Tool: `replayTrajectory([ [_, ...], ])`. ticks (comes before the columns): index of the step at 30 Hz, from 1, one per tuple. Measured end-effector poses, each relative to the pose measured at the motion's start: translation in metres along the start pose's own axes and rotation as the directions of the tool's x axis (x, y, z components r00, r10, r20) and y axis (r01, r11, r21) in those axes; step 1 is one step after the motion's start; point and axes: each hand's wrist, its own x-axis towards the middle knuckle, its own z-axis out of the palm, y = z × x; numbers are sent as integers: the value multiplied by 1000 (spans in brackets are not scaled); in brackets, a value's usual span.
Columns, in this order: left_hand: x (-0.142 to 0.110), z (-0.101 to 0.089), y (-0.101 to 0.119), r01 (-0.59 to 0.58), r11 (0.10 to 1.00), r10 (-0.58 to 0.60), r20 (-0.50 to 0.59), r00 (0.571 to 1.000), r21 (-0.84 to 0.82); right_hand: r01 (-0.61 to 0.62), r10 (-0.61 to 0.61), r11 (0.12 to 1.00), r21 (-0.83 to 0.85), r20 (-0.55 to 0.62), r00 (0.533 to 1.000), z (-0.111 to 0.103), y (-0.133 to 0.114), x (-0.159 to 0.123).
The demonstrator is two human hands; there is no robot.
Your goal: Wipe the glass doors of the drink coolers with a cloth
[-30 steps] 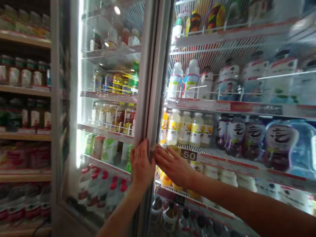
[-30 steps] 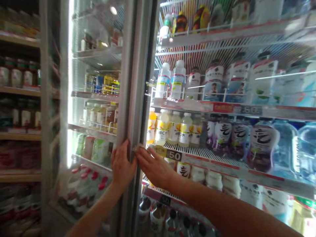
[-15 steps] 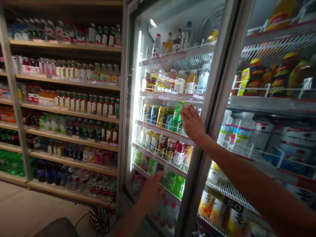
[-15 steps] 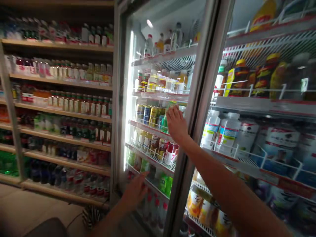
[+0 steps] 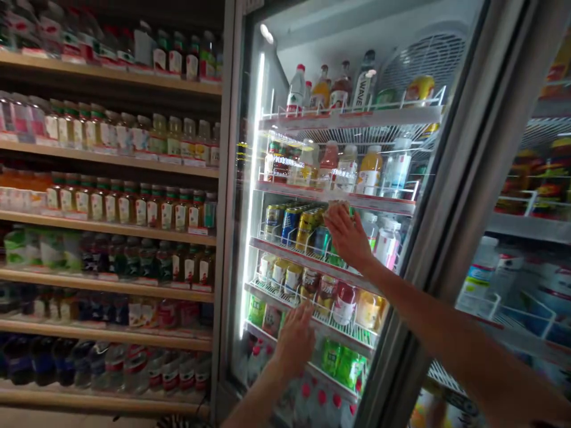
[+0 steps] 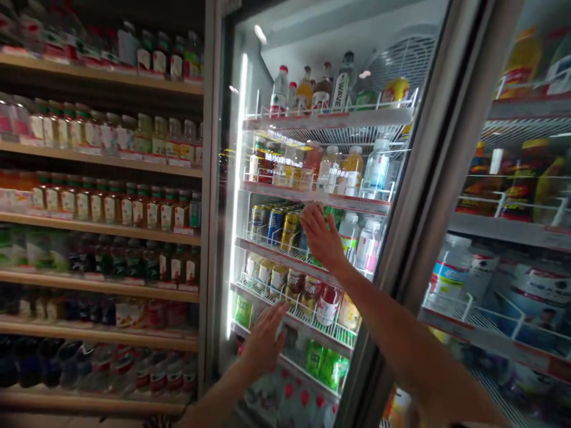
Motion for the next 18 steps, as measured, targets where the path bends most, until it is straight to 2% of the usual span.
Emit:
replayTrajectory([
  [2,19,-1,-1,-21,998,17,-63,998,-62,76,-76,997,12,-2,997,15,-19,-7],
  [5,48,-5,-1,-10,984,-27,-203,979,-178,273,-276,959,69,28,961,43,-51,-28],
  [7,73,-12,6,-80,967,4,-297,955,-243,256,-258,964,72,16,966,50,-55,-22],
  [10,120,-27,21,-307,906,162,-434,886,-290,79,-78,996,38,-31,997,41,-39,12],
  [12,151,-34,31,-411,861,209,-527,824,-300,-1,2,1000,23,-61,998,30,-27,28],
  [14,176,-33,36,-445,839,176,-617,767,-314,-18,19,1000,14,-84,996,19,-17,28],
  [16,193,-24,40,-451,837,139,-676,724,-311,2,-2,1000,1,-80,997,8,-3,16],
  [18,202,-12,39,-432,865,150,-692,706,-254,27,-28,999,-23,-46,999,-4,16,2],
])
